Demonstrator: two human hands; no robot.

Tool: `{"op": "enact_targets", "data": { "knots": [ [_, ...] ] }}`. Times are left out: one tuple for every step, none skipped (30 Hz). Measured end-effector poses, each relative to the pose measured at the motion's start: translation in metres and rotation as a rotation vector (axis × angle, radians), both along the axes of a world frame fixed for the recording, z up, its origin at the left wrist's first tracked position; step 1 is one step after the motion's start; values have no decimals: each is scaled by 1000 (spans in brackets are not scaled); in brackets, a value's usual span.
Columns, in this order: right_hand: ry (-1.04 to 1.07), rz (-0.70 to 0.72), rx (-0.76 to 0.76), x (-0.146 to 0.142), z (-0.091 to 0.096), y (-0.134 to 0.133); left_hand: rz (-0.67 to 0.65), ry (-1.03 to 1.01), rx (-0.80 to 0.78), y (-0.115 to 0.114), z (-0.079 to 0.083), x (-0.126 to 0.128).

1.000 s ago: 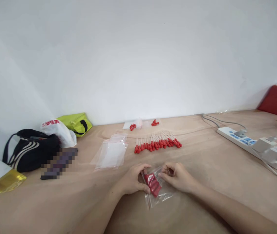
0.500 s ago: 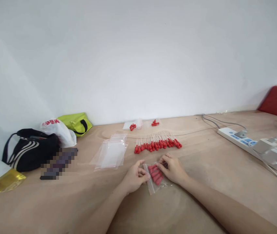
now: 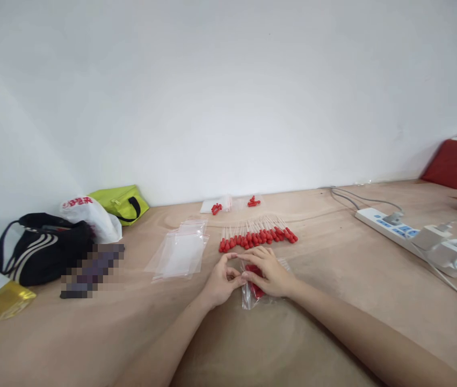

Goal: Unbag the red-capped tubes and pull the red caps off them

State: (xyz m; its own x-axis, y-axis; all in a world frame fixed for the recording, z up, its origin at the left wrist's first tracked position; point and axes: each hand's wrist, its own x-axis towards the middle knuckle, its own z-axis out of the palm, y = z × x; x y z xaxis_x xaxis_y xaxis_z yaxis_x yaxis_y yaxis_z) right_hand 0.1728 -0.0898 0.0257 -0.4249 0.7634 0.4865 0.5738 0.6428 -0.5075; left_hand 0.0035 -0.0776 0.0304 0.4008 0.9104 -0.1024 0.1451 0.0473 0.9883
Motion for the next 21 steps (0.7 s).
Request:
{"op": "enact_targets", "data": {
  "knots": [
    [13, 25, -39, -1, 0, 2, -12, -3, 3, 0, 0, 0],
    [31, 45, -77, -1, -1, 5, -24, -3, 2, -1, 0, 0],
    [53, 57, -111, -2, -3, 7, -34, 0, 0, -1, 0, 0],
    [78, 58, -138, -2, -4, 9, -40, 3, 0, -1, 0, 0],
    [106, 53, -158, -2, -6, 11, -45, 7, -1, -1, 0, 0],
    [136, 46, -175, -2, -7, 12, -47, 12, 0, -1, 0, 0],
    [169, 38, -188, -2, -9, 13, -46, 17, 1, 0, 0, -1],
    [201, 29, -197, -2, -9, 14, -44, 22, 3, 0, 0, -1],
    [228, 18, -201, -3, -10, 15, -41, 27, 5, 0, 0, -1],
    [246, 3, -199, -3, -11, 15, -42, 32, 4, 0, 0, -1],
    [255, -19, -188, -3, -11, 16, -46, 35, -2, -1, 0, -2],
    [256, -47, -174, -3, -12, 17, -52, 35, -12, -1, 0, -2],
    [254, -79, -158, -3, -13, 18, -60, 34, -25, -2, 0, -2],
    [253, -111, -144, -2, -14, 18, -64, 32, -39, -3, 0, -2],
    [256, -141, -133, -2, -15, 19, -61, 31, -50, -3, -1, -1],
    [260, -167, -126, -1, -15, 20, -48, 30, -56, -4, -1, 0],
    [265, -185, -122, -1, -16, 21, -28, 29, -58, -5, -2, 0],
    [266, -194, -118, 0, -16, 22, -6, 30, -56, -5, -2, 2],
    [261, -195, -113, 1, -16, 22, 15, 32, -54, -6, -3, 3],
    [252, -188, -103, 2, -16, 22, 32, 33, -53, -6, -3, 3],
    [237, -172, -85, 3, -15, 21, 44, 33, -54, -6, -3, 4]
  ]
}}
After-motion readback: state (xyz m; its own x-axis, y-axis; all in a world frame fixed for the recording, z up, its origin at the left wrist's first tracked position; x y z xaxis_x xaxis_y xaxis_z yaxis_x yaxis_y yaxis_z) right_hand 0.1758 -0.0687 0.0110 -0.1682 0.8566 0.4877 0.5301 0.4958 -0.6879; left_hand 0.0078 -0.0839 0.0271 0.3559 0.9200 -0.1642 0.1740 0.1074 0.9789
